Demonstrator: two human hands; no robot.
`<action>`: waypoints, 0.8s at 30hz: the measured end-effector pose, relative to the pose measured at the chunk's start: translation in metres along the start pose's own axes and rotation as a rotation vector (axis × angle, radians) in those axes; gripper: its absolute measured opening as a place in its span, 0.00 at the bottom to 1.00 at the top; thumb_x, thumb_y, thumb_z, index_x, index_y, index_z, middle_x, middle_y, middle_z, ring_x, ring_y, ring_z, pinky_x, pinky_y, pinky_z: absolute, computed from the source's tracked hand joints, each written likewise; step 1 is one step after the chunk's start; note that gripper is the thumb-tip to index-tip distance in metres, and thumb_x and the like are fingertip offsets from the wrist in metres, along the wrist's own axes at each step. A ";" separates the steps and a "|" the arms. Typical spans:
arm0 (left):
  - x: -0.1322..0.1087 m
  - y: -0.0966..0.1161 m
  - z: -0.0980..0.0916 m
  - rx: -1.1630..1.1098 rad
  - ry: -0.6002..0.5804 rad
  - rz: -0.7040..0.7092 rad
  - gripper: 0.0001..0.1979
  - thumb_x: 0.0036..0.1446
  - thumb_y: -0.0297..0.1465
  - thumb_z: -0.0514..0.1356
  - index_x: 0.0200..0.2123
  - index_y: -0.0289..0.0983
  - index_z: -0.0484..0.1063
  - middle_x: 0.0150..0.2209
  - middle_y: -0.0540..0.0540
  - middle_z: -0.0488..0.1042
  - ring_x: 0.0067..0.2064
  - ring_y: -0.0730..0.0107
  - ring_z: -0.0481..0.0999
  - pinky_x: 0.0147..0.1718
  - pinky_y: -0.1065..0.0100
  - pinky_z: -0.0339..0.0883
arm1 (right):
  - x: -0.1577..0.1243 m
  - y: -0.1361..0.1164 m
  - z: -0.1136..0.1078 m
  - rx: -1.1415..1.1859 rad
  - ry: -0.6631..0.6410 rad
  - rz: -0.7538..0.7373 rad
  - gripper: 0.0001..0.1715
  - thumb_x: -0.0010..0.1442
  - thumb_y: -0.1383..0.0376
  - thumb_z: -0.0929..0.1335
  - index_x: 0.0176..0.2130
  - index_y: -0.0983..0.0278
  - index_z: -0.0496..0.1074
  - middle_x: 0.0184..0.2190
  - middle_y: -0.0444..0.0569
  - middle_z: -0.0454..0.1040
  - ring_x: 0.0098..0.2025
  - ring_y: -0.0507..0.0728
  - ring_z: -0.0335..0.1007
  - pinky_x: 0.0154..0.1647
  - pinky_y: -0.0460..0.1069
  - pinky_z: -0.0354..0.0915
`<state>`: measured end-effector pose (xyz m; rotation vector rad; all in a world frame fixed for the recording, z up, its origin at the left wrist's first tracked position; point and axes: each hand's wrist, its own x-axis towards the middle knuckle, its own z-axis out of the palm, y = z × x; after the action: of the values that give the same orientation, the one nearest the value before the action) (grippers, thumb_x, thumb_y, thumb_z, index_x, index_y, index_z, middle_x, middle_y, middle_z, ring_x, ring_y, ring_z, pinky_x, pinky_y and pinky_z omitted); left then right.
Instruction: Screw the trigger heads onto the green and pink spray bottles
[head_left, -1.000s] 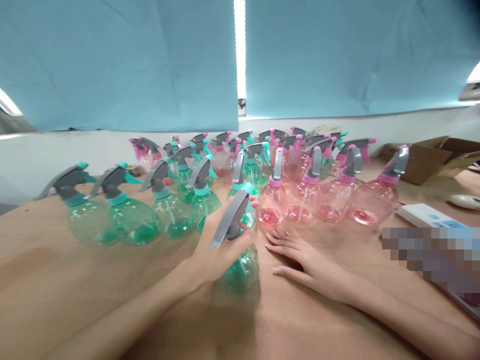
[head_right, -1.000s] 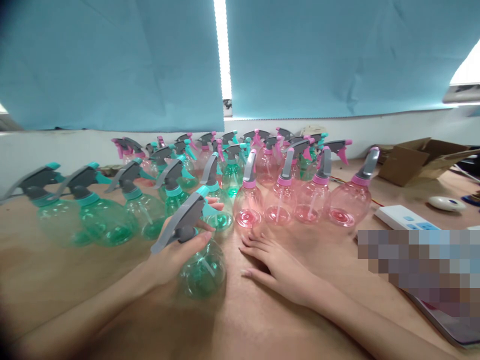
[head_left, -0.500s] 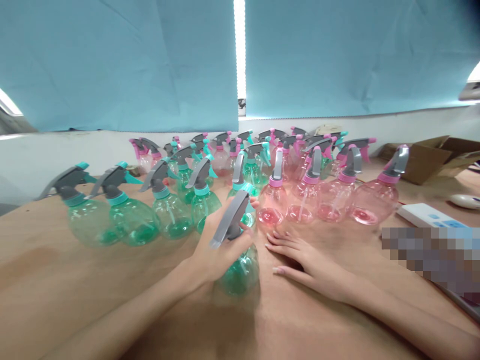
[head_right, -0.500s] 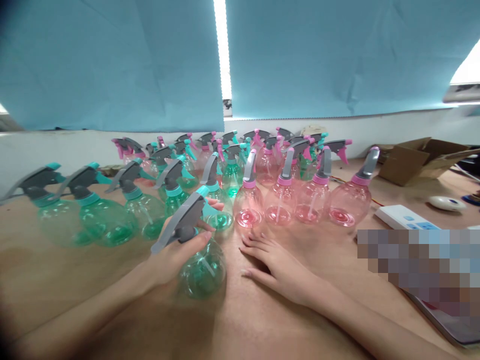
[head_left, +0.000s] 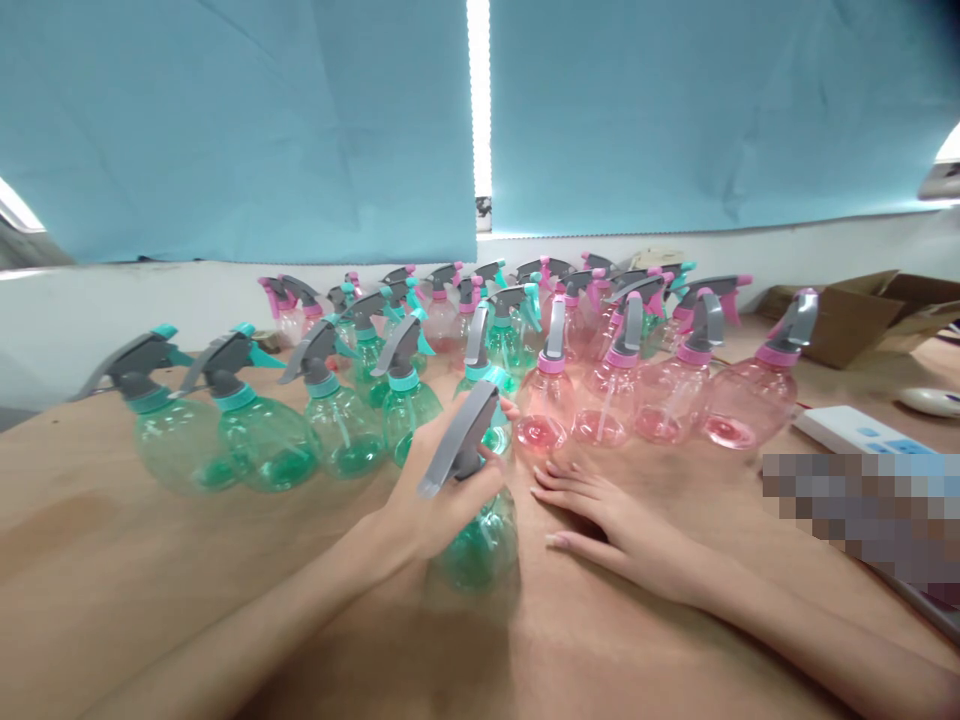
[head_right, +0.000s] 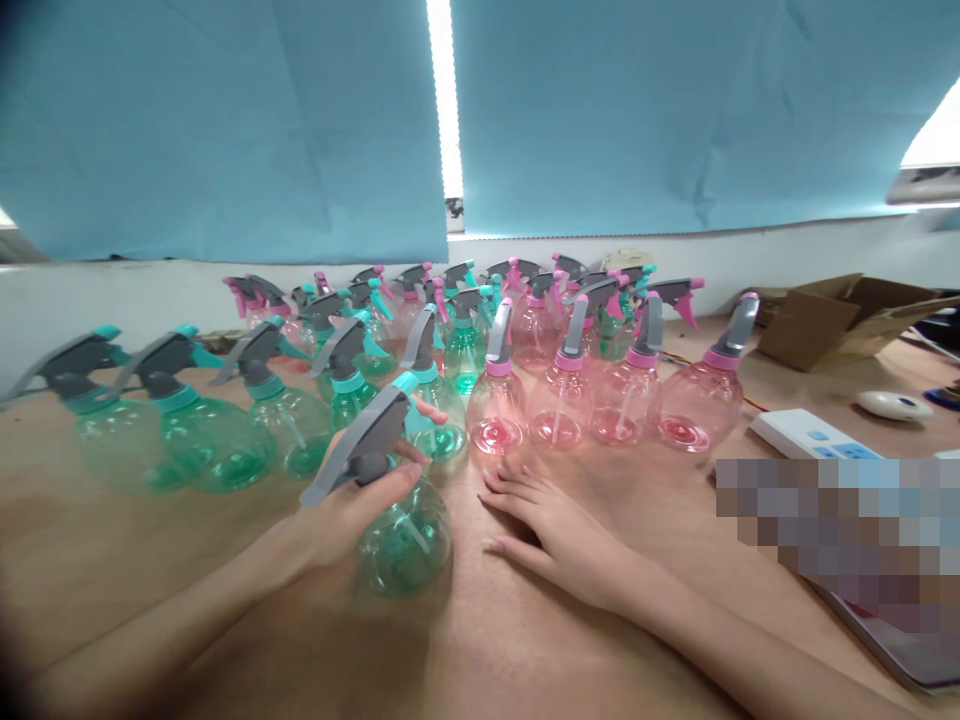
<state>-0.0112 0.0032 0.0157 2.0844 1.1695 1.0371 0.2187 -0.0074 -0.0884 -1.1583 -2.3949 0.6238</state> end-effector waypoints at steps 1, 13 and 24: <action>0.001 0.000 -0.001 -0.002 -0.001 -0.002 0.09 0.50 0.30 0.55 0.36 0.42 0.69 0.25 0.52 0.69 0.27 0.68 0.70 0.23 0.69 0.63 | 0.000 0.000 0.000 -0.003 -0.002 0.002 0.34 0.66 0.46 0.63 0.64 0.58 0.63 0.66 0.51 0.62 0.68 0.64 0.53 0.69 0.64 0.49; 0.003 -0.004 -0.003 -0.059 -0.054 0.020 0.06 0.48 0.30 0.55 0.32 0.40 0.63 0.26 0.53 0.64 0.25 0.72 0.62 0.24 0.69 0.56 | 0.001 -0.001 -0.001 -0.016 -0.021 0.002 0.34 0.67 0.46 0.63 0.64 0.60 0.63 0.66 0.52 0.61 0.69 0.65 0.51 0.69 0.66 0.46; 0.005 0.002 -0.002 -0.115 -0.046 -0.011 0.10 0.48 0.31 0.56 0.37 0.41 0.66 0.23 0.55 0.63 0.22 0.72 0.63 0.31 0.66 0.71 | 0.000 -0.001 -0.001 0.004 -0.007 -0.003 0.33 0.66 0.47 0.63 0.64 0.58 0.63 0.66 0.52 0.61 0.69 0.65 0.51 0.69 0.66 0.47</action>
<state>-0.0100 0.0065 0.0198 1.9999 1.0717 1.0217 0.2187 -0.0072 -0.0871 -1.1525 -2.4005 0.6322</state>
